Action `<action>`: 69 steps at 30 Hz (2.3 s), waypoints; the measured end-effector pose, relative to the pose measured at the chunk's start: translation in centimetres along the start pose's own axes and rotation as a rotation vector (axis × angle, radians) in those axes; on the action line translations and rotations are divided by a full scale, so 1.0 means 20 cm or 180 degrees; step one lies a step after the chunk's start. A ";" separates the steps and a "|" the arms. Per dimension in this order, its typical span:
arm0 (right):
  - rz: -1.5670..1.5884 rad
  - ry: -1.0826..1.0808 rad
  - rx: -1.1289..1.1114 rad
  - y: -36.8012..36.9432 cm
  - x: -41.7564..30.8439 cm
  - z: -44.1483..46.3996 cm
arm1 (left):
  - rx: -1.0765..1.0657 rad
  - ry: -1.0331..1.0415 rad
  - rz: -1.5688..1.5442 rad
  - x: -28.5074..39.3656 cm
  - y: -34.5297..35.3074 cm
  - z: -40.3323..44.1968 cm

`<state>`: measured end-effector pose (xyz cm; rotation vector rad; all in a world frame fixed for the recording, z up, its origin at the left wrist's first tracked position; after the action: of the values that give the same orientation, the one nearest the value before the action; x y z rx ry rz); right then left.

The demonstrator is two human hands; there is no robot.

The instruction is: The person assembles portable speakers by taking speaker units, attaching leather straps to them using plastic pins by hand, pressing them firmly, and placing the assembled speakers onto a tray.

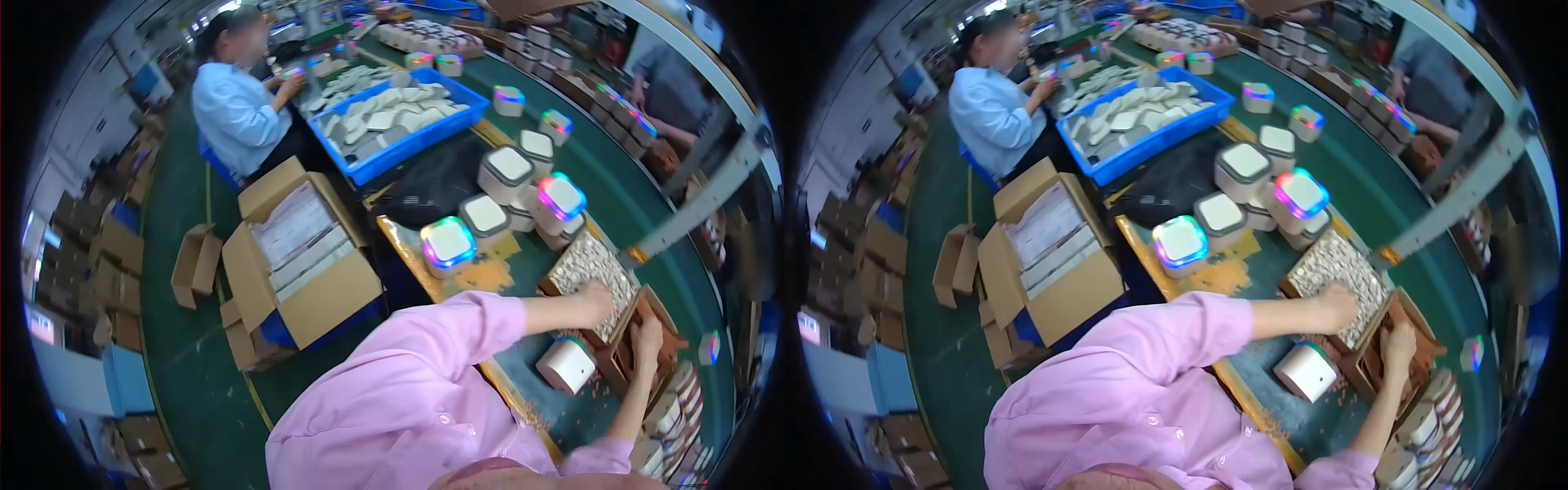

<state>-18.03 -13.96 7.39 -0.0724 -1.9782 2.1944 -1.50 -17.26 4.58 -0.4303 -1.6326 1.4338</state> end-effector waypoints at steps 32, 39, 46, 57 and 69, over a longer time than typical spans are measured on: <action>0.1998 -0.0357 0.1612 -0.35 -0.29 -0.33 | 0.1219 0.0130 -0.4188 0.06 -0.26 -0.22; 0.2070 -0.0222 0.1457 -0.43 -0.39 -0.45 | 0.0637 0.0303 -0.5173 0.12 -0.23 -0.34; 0.1506 -0.0511 0.1675 -0.46 -0.48 -0.53 | 0.0378 0.0304 -0.5508 0.17 -0.18 -0.37; 0.1867 -0.0398 0.1393 -0.41 -0.48 -0.64 | 0.0098 0.0098 -0.5304 0.20 -0.19 -0.47; 0.2239 -0.0459 0.1326 -0.43 -0.59 -0.70 | -0.0267 0.0108 -0.5605 0.17 -0.20 -0.54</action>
<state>-3.31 -1.47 13.37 -0.6540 -1.6706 3.0787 6.37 -9.17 8.85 0.8195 -1.2487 -0.0066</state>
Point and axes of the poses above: each hand's wrist, its own z-axis towards the middle knuckle, its own y-axis out of the palm, x = y × z, the point moved 6 cm from there along z, towards the middle knuckle, and after that the axes turned 15 degrees about -z, right-handed, at the moved point
